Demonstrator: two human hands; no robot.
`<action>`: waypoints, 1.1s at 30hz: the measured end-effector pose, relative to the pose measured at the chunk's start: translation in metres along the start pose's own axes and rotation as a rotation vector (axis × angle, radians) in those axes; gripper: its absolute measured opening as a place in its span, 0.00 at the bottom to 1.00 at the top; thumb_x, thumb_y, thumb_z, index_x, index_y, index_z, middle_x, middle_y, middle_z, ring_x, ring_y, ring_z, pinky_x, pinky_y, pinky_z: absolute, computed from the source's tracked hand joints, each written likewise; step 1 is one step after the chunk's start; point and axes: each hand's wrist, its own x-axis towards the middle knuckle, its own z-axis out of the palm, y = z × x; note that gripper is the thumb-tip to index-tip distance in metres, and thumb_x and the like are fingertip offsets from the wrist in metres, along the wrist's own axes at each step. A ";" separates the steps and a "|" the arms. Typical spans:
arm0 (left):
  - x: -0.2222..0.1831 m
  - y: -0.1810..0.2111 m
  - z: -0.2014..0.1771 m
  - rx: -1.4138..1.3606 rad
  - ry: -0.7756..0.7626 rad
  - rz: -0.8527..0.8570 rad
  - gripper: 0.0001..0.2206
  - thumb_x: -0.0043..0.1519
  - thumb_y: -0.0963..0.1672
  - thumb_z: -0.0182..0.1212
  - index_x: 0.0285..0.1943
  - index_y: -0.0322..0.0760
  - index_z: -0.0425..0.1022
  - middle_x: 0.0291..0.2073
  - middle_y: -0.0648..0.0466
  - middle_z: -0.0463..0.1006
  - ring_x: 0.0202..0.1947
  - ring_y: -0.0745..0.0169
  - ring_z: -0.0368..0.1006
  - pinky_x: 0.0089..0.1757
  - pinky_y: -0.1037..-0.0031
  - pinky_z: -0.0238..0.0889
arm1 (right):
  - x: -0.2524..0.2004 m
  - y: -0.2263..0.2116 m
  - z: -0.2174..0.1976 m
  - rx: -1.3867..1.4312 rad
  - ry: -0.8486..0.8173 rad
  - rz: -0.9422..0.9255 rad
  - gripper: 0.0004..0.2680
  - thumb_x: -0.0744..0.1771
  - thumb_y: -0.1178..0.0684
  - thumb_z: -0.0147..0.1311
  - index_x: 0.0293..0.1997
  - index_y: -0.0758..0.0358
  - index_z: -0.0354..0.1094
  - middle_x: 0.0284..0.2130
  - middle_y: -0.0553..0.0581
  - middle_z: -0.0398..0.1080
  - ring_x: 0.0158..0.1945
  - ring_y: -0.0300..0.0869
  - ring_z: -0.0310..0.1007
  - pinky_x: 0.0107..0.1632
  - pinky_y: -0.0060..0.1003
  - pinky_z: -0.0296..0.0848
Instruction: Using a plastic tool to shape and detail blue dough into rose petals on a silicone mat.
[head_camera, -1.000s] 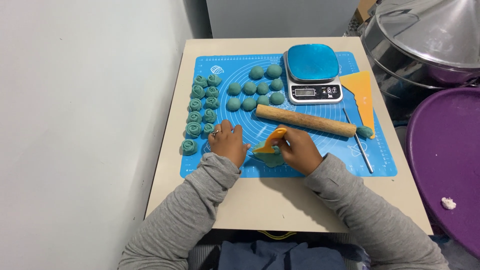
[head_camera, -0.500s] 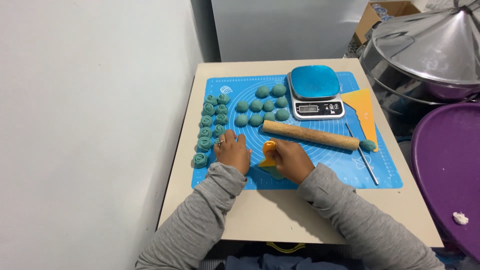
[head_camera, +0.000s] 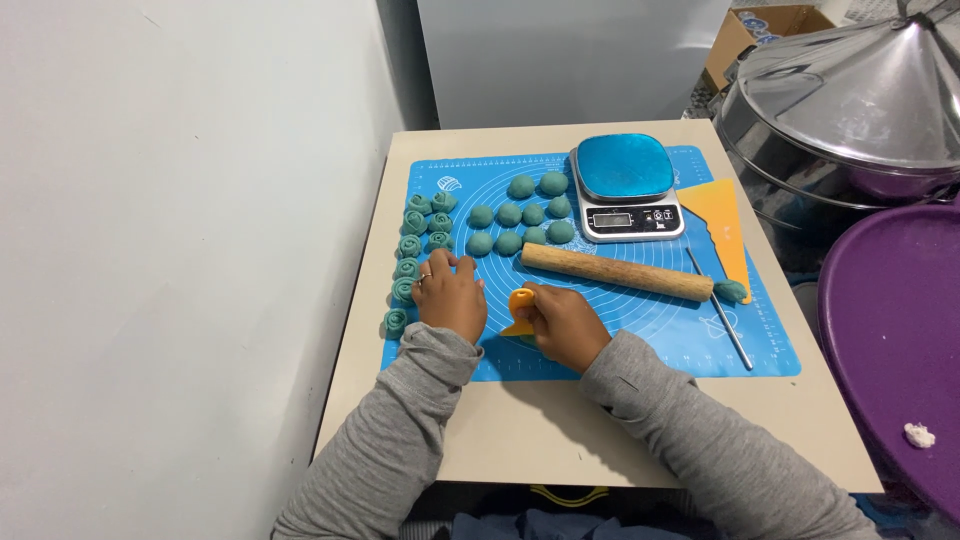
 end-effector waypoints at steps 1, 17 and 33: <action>0.001 -0.002 0.000 0.001 0.000 0.000 0.09 0.63 0.44 0.60 0.51 0.39 0.73 0.49 0.49 0.62 0.59 0.41 0.63 0.56 0.38 0.57 | 0.000 -0.002 0.001 0.001 0.000 0.000 0.05 0.67 0.64 0.55 0.45 0.64 0.71 0.32 0.61 0.78 0.38 0.49 0.81 0.45 0.41 0.82; 0.008 -0.011 -0.028 -0.031 0.160 -0.006 0.06 0.63 0.43 0.57 0.47 0.44 0.74 0.46 0.52 0.64 0.51 0.45 0.67 0.49 0.51 0.65 | 0.006 -0.018 0.024 0.050 0.069 -0.128 0.02 0.66 0.63 0.56 0.40 0.64 0.71 0.26 0.61 0.77 0.32 0.49 0.80 0.37 0.40 0.82; 0.010 -0.012 -0.035 -0.187 0.415 0.066 0.09 0.68 0.44 0.47 0.47 0.41 0.74 0.45 0.49 0.69 0.46 0.47 0.72 0.44 0.57 0.68 | 0.006 0.034 0.049 0.579 0.174 -0.012 0.04 0.70 0.59 0.51 0.45 0.70 0.69 0.31 0.67 0.79 0.35 0.51 0.82 0.43 0.46 0.83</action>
